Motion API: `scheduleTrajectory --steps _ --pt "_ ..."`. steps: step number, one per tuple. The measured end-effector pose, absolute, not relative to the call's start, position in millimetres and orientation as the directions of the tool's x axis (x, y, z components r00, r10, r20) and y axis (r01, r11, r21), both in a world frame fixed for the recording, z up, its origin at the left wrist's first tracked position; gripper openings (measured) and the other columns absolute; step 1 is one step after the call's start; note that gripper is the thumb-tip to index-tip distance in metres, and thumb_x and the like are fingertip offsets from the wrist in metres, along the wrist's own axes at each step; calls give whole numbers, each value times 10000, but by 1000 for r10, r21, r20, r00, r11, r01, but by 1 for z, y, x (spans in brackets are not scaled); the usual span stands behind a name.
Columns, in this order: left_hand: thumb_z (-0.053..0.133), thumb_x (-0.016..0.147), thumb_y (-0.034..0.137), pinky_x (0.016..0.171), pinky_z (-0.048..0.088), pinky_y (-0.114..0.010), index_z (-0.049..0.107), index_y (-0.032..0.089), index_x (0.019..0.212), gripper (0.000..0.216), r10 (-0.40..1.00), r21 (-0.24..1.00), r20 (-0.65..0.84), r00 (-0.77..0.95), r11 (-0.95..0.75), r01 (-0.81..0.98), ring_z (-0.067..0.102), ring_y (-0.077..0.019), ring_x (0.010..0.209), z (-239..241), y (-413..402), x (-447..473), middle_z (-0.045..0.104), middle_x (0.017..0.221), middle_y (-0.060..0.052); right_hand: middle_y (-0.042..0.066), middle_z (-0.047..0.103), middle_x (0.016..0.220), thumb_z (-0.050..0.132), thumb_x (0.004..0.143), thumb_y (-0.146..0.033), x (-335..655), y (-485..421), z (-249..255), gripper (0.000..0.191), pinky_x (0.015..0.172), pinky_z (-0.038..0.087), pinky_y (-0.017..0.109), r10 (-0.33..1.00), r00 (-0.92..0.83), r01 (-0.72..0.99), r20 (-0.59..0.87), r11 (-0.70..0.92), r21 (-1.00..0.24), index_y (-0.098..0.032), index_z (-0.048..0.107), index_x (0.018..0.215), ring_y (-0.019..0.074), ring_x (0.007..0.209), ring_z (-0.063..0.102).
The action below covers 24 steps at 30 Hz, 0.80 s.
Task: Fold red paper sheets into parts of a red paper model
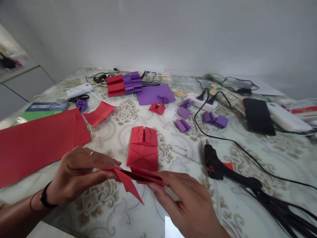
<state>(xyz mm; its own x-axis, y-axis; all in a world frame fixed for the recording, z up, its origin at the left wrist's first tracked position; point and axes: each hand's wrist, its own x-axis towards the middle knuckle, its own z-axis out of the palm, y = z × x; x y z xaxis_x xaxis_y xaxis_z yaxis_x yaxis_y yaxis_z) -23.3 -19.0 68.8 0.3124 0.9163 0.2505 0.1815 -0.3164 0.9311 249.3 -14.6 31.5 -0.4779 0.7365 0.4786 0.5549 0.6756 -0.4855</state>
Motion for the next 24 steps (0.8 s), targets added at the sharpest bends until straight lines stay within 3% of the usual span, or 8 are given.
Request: scheduleTrajectory --steps 5,9,12,14,16,18,21,24 --pt "758 950 227 537 479 -201 870 257 982 120 910 932 192 367 -286 221 707 -134 604 70 -13 -25 834 801 -17 -42 705 611 558 1059 -300 244 -10 39 189 477 488 248 727 -396 571 561 673 -469 -270 646 894 144 500 687" --pt "689 1000 280 519 440 -208 852 211 929 191 912 891 190 363 -316 327 638 -110 553 71 -14 -27 800 745 -16 -82 544 500 532 1070 -327 242 -10 40 233 356 273 264 740 -380 601 555 653 -460 -258 646 879 94 327 400" --pt "705 989 320 488 414 -193 832 213 820 237 948 890 186 257 -274 366 610 -94 515 69 -16 -26 753 645 16 -100 418 453 522 1065 -317 240 -11 42 251 367 264 263 762 -388 606 519 635 -479 -244 681 884 102 336 360" --pt "690 996 354 492 425 -183 824 210 775 296 963 907 131 236 -212 365 620 -98 534 67 -15 -25 744 634 16 -98 436 458 534 1040 -287 239 -11 42 248 379 284 255 785 -387 605 483 612 -510 -232 683 849 98 350 383" --pt "696 991 362 554 489 -174 836 218 839 252 961 936 31 276 -124 329 683 -116 622 64 -13 -25 789 729 5 -91 509 484 554 996 -251 239 -11 43 227 393 310 243 813 -390 589 433 581 -562 -226 672 803 89 365 416" --pt "762 945 344 683 578 -195 831 254 1029 141 943 970 -71 326 -12 244 764 -161 807 60 -9 -24 836 954 -10 -83 581 520 571 949 -229 238 -11 42 186 436 361 228 832 -392 567 392 555 -609 -225 663 788 90 401 486" --pt "896 815 311 942 617 -309 736 322 1294 506 896 984 -169 410 129 125 749 -245 1147 58 -7 -23 762 1323 -39 -72 629 556 587 895 -214 237 -12 40 134 523 428 224 835 -416 546 360 546 -635 -226 649 777 102 456 558" --pt "960 724 291 1097 541 -385 684 355 1382 717 826 973 -226 516 171 153 685 -276 1276 60 -8 -21 710 1413 -49 -58 635 570 594 885 -229 236 -12 36 142 553 437 231 833 -461 533 307 536 -655 -225 624 747 111 486 576"
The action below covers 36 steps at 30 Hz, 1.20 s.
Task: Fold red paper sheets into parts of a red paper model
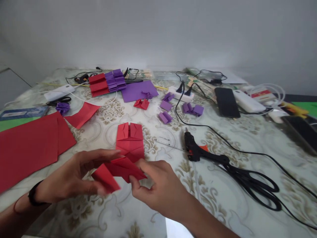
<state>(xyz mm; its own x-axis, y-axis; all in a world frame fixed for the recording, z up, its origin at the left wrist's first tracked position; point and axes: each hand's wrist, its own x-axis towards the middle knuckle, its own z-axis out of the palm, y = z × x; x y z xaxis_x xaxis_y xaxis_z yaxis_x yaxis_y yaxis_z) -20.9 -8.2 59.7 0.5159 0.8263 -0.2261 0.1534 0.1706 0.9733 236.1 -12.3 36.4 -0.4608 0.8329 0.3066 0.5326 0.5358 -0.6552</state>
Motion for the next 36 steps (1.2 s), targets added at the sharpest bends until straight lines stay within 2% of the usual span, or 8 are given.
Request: scheduleTrajectory --steps 3,6,8,13,20,25,30,36 --pt "970 702 337 981 582 -360 680 333 1400 756 790 964 -256 558 165 209 751 -269 1091 60 -12 -17 808 1180 -53 -34 709 659 593 884 -237 235 -13 34 105 604 453 247 827 -507 513 242 516 -686 -224 650 796 127 557 617" --pt "842 850 440 712 575 -261 818 247 1167 372 818 938 -302 490 163 306 749 -200 771 55 -16 -11 827 881 -42 -37 708 666 592 857 -225 234 -13 34 85 620 455 252 826 -529 494 194 486 -721 -225 641 787 123 561 597" --pt "769 908 466 613 530 -228 858 214 1003 283 852 925 -312 421 171 339 724 -178 696 49 -16 -8 824 826 -53 -51 663 617 602 866 -243 233 -14 36 112 592 447 239 847 -514 483 137 418 -769 -223 626 759 110 527 556" --pt "820 851 456 629 551 -238 835 181 915 283 865 923 -355 354 264 280 749 -205 747 39 -16 -3 829 846 -71 -27 704 648 585 958 -306 228 -14 39 217 512 432 215 871 -485 395 -81 136 -908 -206 671 786 117 557 619" --pt "851 797 426 613 587 -259 787 153 968 329 862 902 -421 282 366 227 746 -206 723 38 -19 3 805 847 -65 7 763 702 672 945 -394 222 -15 36 208 590 532 242 914 -355 279 -198 -98 -955 -204 751 914 163 653 715" --pt "835 821 392 610 567 -229 771 161 984 289 870 918 -390 302 342 199 739 -179 709 40 -16 1 803 834 -56 23 766 681 655 957 -422 225 -13 39 308 596 518 249 909 -385 205 -162 -87 -975 -202 698 745 156 639 691" --pt "854 784 345 593 556 -237 814 158 977 272 825 879 -460 328 372 297 743 -196 705 39 -14 2 823 869 -68 16 743 663 650 954 -383 222 -14 37 307 579 497 244 896 -415 236 -156 -60 -970 -194 694 716 143 614 668" --pt "849 792 438 525 465 -200 827 152 922 315 828 860 -486 281 395 323 667 -150 603 38 -15 0 792 775 -54 11 734 666 546 1032 -387 226 -14 37 398 553 430 237 884 -455 293 -103 40 -955 -190 728 738 128 605 621"
